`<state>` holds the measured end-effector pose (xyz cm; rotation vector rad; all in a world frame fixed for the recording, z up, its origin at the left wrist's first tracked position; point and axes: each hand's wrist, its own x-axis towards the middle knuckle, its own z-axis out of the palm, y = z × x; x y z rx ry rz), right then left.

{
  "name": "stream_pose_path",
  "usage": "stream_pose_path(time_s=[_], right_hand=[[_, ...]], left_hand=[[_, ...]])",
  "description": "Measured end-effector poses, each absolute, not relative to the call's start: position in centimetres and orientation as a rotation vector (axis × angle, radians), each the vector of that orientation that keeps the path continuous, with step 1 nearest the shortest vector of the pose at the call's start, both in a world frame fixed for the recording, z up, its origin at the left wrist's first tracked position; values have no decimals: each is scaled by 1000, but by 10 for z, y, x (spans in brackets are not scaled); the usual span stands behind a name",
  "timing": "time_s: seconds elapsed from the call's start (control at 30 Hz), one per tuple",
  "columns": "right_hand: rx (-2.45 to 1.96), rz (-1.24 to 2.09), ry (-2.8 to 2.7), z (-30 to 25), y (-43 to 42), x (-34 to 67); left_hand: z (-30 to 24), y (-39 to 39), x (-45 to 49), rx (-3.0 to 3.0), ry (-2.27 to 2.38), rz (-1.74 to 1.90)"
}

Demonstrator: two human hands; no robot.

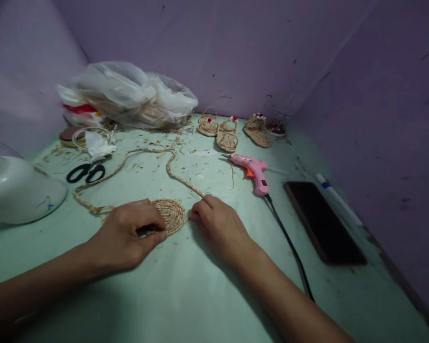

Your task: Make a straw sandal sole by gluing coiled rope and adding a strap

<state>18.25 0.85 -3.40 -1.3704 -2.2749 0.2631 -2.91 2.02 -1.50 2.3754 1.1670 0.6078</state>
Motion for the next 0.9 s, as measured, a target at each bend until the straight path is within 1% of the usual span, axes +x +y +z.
stream_pose_path(time_s=[0.5,0.9], right_hand=[[-1153,127,-2341,-37,28,182],[-1044,192,-2441,-31,39,184]], left_hand=[[-14,20,-30,2413,1160,580],[-13,21,-29,2436,1138,567]])
